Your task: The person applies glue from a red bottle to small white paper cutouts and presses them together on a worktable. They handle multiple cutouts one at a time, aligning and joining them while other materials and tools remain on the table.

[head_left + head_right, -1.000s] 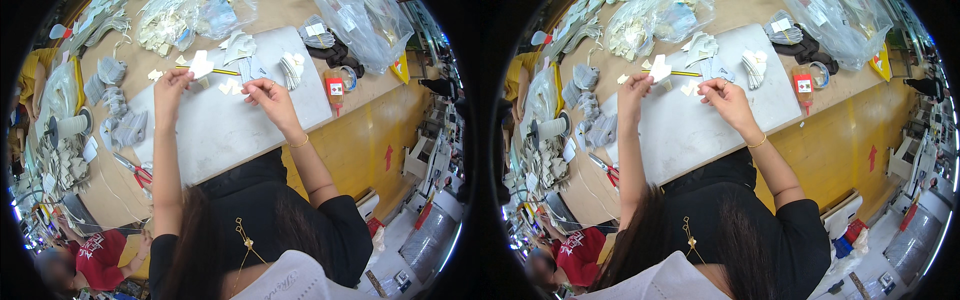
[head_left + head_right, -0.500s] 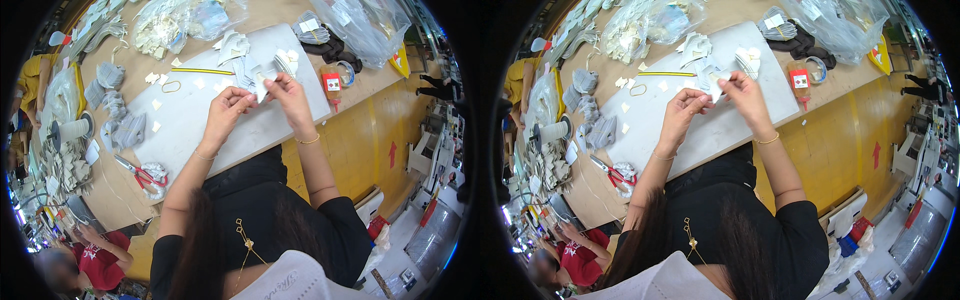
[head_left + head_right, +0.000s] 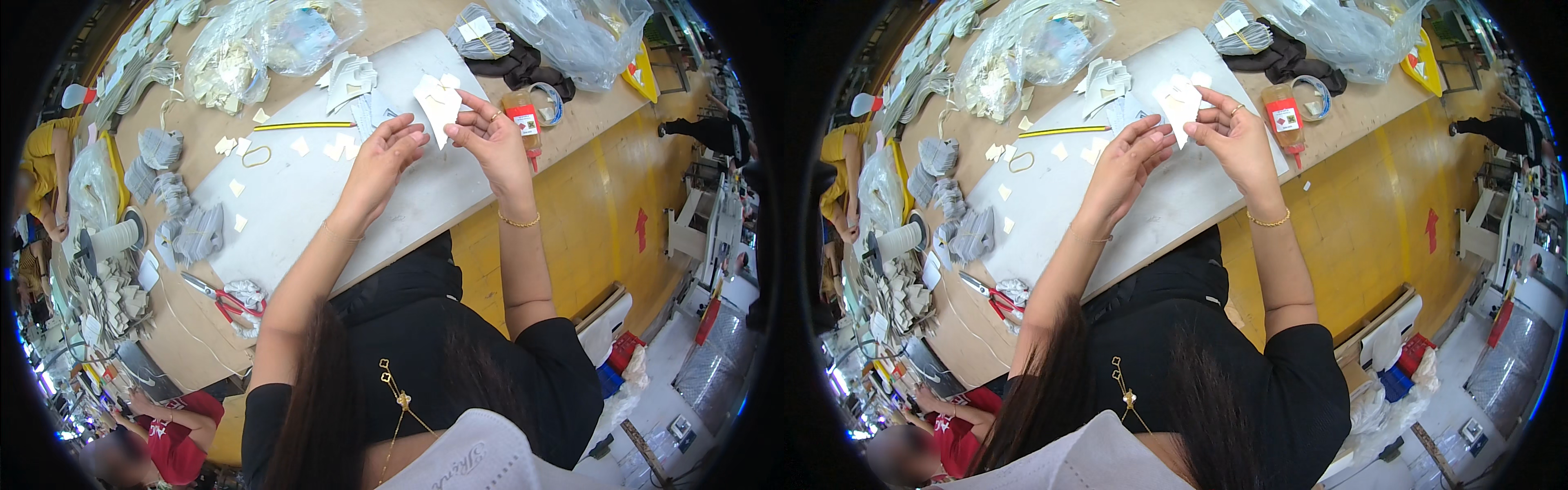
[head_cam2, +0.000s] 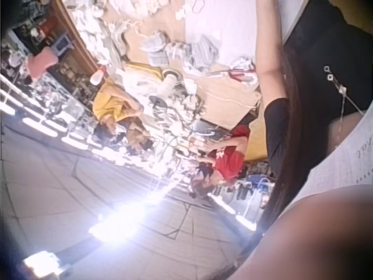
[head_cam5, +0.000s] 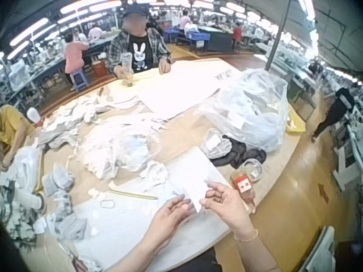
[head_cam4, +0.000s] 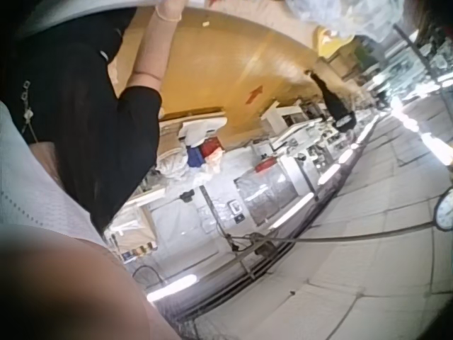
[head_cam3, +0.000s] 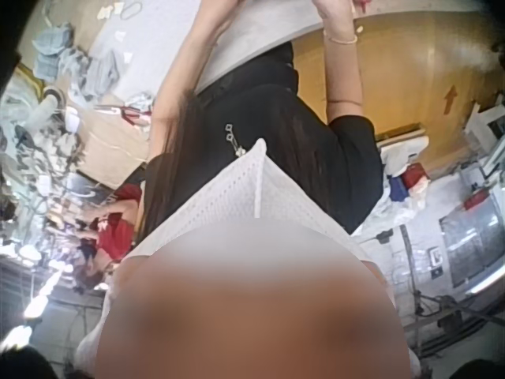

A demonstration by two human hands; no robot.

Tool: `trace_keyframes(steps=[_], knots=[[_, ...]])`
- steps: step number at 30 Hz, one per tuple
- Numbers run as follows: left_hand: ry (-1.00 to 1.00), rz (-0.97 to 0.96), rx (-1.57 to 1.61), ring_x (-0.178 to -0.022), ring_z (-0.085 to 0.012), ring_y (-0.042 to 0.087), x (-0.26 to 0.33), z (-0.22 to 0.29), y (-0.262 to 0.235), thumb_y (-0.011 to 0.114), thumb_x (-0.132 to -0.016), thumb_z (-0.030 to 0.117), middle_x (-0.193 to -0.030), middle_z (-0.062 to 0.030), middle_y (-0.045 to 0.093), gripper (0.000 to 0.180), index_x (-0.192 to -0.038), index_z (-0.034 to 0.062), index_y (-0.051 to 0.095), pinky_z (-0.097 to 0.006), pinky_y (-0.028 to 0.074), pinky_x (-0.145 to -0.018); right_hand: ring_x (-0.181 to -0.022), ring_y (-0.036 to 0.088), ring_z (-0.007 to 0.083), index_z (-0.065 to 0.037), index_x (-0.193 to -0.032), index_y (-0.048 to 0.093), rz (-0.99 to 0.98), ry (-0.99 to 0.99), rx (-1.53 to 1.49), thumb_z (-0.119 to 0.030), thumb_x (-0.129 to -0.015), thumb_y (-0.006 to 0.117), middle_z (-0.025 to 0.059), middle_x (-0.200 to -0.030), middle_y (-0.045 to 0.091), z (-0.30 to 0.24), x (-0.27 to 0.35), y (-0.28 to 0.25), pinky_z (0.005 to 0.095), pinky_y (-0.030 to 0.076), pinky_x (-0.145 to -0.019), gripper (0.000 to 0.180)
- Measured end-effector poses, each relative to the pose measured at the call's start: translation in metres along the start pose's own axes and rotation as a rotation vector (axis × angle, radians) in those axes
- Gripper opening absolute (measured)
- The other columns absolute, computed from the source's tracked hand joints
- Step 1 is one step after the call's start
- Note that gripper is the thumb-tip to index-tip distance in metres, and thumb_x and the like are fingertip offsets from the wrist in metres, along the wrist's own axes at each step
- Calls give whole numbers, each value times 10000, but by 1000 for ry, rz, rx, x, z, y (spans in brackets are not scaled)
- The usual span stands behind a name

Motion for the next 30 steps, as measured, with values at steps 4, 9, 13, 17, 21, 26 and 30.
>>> trace_keyframes(steps=[4,9,13,17,21,26,30], knots=[[-14,46,98,-1250,-276,528,-7,0,6,583,-986,147,-1373,-214,490,545,-1428,-74,354,-370,436,-1060,-854,633,93,28,-1381,501,17,-53,-6,-32,-832,761,79,-999,687,-1,1,-9,223,524,-747,611],[-95,112,196,-1256,-278,504,-2,-9,4,587,-986,166,-1365,-191,482,598,-1452,-76,302,-374,411,-1074,-798,621,71,2,-1272,593,250,-121,2,-65,-870,739,31,-923,696,-11,-13,-57,212,519,-699,433],[-104,147,280,-1235,-260,498,-12,-18,4,594,-979,162,-1283,-143,521,586,-1439,-69,315,-391,396,-1076,-739,609,67,3,-1092,660,317,-86,-17,-123,-897,732,18,-899,687,-3,-27,-73,202,511,-647,243],[-136,201,293,-1192,-210,487,-32,-27,6,600,-973,165,-1217,-78,546,424,-1334,-4,453,-393,375,-1047,-730,606,73,3,-1081,642,220,-28,8,-145,-906,728,16,-867,671,18,-44,-56,217,516,-665,246],[-162,159,280,-1135,-163,470,-48,-29,18,602,-966,190,-1187,-20,555,252,-1188,87,541,-371,333,-1024,-690,606,69,13,-1105,630,167,53,21,-173,-884,755,21,-852,674,35,-50,-44,204,498,-635,315],[-132,80,256,-1117,-150,466,-51,-20,25,600,-956,203,-1181,-1,561,204,-1134,119,547,-365,320,-1019,-704,606,58,15,-1155,610,164,55,104,-164,-865,772,5,-839,668,43,-56,-38,193,475,-626,377],[-177,177,255,-1194,-179,453,-47,-22,21,606,-955,204,-1267,-57,518,473,-1367,55,428,-392,300,-1077,-742,596,56,-2,-1176,607,198,19,127,-157,-860,776,10,-879,659,45,-57,-40,194,469,-649,391]])
Point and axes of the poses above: each hand's wrist, its own x-axis away from the middle knuckle, its own y-axis out of the palm, z = x × y, the point moved 6 cm from there along -x, towards the middle knuckle
